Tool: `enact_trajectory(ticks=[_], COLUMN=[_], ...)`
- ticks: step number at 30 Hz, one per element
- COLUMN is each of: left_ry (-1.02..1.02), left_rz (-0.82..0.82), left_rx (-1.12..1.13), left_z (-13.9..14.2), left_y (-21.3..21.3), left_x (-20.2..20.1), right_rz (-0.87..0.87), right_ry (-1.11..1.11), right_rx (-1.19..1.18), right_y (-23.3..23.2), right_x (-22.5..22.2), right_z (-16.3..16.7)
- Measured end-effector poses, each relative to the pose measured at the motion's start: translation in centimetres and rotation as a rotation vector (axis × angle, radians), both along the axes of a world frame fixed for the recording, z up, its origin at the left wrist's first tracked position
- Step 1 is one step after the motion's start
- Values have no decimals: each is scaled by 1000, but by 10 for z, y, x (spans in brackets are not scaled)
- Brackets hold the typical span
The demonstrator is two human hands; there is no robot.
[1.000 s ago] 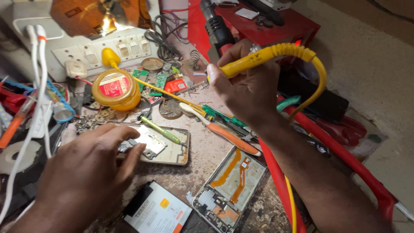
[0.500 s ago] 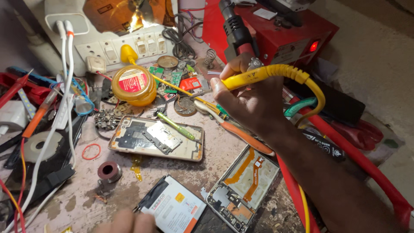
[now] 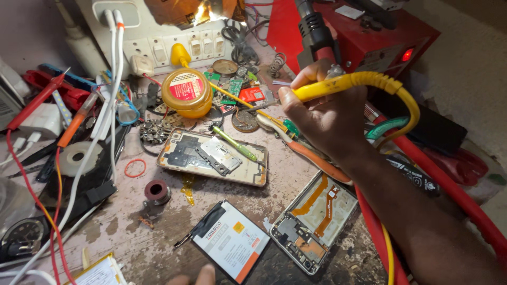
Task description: The person solders a connector wire onto a phone battery at a cluttered repair workbench. They hold the battery and wire steady with one hand while applying a soldering iron to the terminal, then press and position the soldered joint with their fingers and reapply the iron.
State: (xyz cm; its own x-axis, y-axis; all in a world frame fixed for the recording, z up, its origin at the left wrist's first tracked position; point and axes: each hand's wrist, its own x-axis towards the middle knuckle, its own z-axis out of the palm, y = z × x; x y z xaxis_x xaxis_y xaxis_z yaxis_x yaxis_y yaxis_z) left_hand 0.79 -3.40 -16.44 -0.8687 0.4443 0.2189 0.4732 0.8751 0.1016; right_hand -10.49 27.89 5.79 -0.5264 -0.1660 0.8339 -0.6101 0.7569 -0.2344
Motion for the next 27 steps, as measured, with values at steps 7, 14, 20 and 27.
enact_trajectory(ticks=[7, 14, 20, 27], left_ry=[188, -62, 10, -194], left_rz=[-73, -185, -156, 77], left_rx=[122, 303, 326, 442], left_z=[55, 133, 157, 171], left_y=[-6, -13, -21, -39], left_x=[16, 8, 9, -2], right_rz=[3, -5, 296, 291], right_ry=[-18, 45, -243, -378], right_rx=[-48, 20, -527, -397], right_y=[5, 2, -6, 24], right_x=[-2, 1, 6, 18], right_z=[-7, 1, 3, -8])
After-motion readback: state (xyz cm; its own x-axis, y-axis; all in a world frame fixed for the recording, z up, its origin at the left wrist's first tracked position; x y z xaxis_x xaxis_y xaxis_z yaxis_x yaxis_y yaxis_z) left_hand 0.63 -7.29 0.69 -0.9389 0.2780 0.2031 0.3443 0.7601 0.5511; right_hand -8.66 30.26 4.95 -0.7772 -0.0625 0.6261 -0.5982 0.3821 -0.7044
